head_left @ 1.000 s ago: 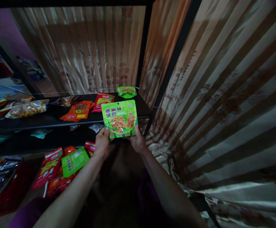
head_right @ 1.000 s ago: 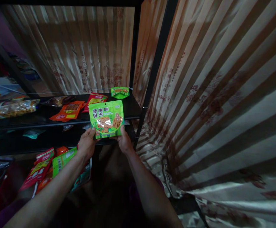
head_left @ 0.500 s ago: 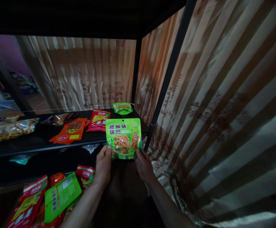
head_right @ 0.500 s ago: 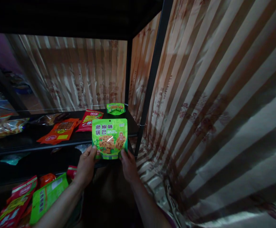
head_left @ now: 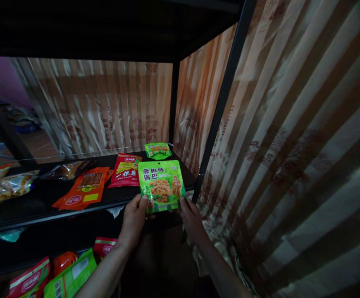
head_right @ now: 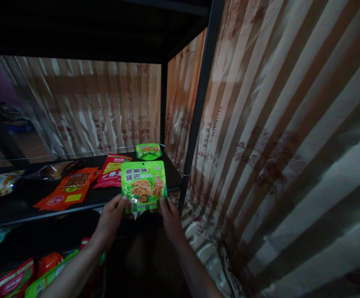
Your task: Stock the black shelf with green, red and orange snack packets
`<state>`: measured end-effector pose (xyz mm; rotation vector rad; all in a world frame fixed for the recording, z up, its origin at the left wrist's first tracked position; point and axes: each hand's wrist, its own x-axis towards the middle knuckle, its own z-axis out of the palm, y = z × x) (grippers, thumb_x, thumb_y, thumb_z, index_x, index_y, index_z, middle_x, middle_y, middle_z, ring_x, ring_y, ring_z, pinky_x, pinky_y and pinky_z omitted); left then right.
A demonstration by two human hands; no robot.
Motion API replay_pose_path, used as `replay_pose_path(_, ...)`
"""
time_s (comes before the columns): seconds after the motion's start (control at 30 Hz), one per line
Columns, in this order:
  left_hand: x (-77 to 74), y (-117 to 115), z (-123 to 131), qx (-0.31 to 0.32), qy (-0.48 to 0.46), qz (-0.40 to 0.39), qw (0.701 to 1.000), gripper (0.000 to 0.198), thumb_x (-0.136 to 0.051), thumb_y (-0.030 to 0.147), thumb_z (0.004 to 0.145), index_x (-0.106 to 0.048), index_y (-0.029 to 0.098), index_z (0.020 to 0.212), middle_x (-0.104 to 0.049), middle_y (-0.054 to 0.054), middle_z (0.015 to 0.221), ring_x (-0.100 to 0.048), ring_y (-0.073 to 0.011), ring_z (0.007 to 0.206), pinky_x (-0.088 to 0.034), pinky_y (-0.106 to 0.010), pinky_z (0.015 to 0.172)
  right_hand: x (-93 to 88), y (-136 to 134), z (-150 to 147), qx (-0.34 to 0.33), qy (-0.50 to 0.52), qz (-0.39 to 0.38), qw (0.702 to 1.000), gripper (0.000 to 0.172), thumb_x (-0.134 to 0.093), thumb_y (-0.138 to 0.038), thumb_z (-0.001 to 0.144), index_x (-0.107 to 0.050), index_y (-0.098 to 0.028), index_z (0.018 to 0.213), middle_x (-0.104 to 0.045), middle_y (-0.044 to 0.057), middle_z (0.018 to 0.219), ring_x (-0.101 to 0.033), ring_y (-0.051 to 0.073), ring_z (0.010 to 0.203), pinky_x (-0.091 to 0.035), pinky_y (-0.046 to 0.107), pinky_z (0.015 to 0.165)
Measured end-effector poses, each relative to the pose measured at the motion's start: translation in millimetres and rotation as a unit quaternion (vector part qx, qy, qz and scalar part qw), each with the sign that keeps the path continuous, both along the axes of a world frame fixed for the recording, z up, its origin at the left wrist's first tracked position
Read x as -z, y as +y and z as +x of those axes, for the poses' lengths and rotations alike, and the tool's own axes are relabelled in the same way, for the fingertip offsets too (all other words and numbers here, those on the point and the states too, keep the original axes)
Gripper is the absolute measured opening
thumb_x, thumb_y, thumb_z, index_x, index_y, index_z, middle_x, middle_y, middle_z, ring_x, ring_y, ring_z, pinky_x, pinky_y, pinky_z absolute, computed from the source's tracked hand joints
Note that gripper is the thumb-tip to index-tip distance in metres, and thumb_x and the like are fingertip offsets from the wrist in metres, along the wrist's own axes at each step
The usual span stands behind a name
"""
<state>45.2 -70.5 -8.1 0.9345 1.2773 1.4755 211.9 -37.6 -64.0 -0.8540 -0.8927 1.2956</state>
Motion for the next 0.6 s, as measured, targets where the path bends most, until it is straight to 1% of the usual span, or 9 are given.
replay_pose_path(0.1,-17.2,33.5,0.7,-0.015,0.0,0.002,1.0,0.021,-0.063,0.038,0.071,-0.063,0.017,0.072,-0.062,-0.002,0.068,-0.056,-0.0138,0.056,-0.05,-0.025,0.045,-29.8,27.0,-4.6,-0.017,-0.021,0.036,0.999,0.044,-0.068,-0.052,0.072,-0.066,-0.022,0.105,-0.07,0.004,0.102,-0.067,0.021,0.083,-0.06,0.034,0.066)
replay_pose_path(0.17,-27.5,61.5,4.1,-0.036,0.007,-0.009,0.999,0.015,-0.059,0.029,0.075,-0.06,0.015,0.069,-0.059,-0.002,0.066,-0.055,-0.0119,0.053,-0.049,-0.023,0.044,-43.5,52.0,-6.6,-0.002,-0.032,0.042,0.999,0.043,-0.068,-0.05,0.071,-0.066,-0.022,0.103,-0.071,0.003,0.097,-0.067,0.018,0.078,-0.059,0.029,0.061)
replay_pose_path(0.2,-31.5,75.9,6.4,-0.054,0.01,-0.008,0.998,0.012,-0.056,0.025,0.077,-0.059,0.015,0.07,-0.059,-0.001,0.066,-0.054,-0.0108,0.052,-0.048,-0.022,0.044,-48.4,65.9,-7.2,0.009,-0.036,0.03,0.999,0.041,-0.07,-0.049,0.07,-0.066,-0.022,0.1,-0.071,0.002,0.092,-0.067,0.016,0.074,-0.058,0.027,0.059)
replay_pose_path(0.27,-36.1,103.3,11.6,-0.081,0.018,-0.01,0.996,0.011,-0.053,0.02,0.079,-0.058,0.015,0.069,-0.058,-0.001,0.067,-0.053,-0.0094,0.052,-0.048,-0.021,0.045,-54.7,94.1,-7.4,0.025,-0.067,0.022,0.997,0.033,-0.07,-0.044,0.071,-0.068,-0.02,0.093,-0.071,0.001,0.085,-0.065,0.013,0.07,-0.055,0.023,0.058)
replay_pose_path(0.33,-35.9,126.5,16.8,-0.101,0.025,-0.016,0.994,0.012,-0.053,0.019,0.079,-0.056,0.016,0.068,-0.059,-0.001,0.068,-0.054,-0.0096,0.053,-0.05,-0.022,0.048,-57.6,119.8,-6.7,0.04,-0.071,0.01,0.997,0.025,-0.068,-0.039,0.073,-0.068,-0.019,0.087,-0.07,0.0,0.079,-0.064,0.011,0.066,-0.051,0.019,0.055)
replay_pose_path(0.43,-29.4,152.1,22.3,-0.115,0.059,-0.015,0.991,0.013,-0.053,0.02,0.078,-0.054,0.017,0.065,-0.06,-0.003,0.072,-0.058,-0.0125,0.058,-0.052,-0.026,0.052,-57.3,148.8,-5.4,0.066,-0.08,-0.008,0.995,0.014,-0.066,-0.033,0.075,-0.065,-0.019,0.078,-0.067,-0.002,0.071,-0.06,0.009,0.06,-0.049,0.018,0.052)
replay_pose_path(0.53,-20.6,168.8,23.8,-0.124,0.084,-0.023,0.989,0.011,-0.053,0.02,0.076,-0.054,0.018,0.065,-0.062,-0.006,0.076,-0.062,-0.0177,0.064,-0.053,-0.031,0.053,-54.2,166.1,-5.3,0.09,-0.114,-0.03,0.989,0.009,-0.062,-0.026,0.077,-0.063,-0.019,0.073,-0.063,-0.004,0.063,-0.057,0.009,0.056,-0.049,0.018,0.051)
replay_pose_path(0.6,-14.8,177.0,22.5,-0.124,0.09,-0.028,0.988,0.01,-0.054,0.019,0.075,-0.053,0.018,0.065,-0.062,-0.008,0.078,-0.062,-0.0196,0.065,-0.052,-0.032,0.052,-51.9,173.1,-6.0,0.104,-0.142,-0.043,0.983,0.009,-0.058,-0.021,0.079,-0.063,-0.018,0.073,-0.061,-0.004,0.061,-0.056,0.009,0.054,-0.048,0.018,0.05)
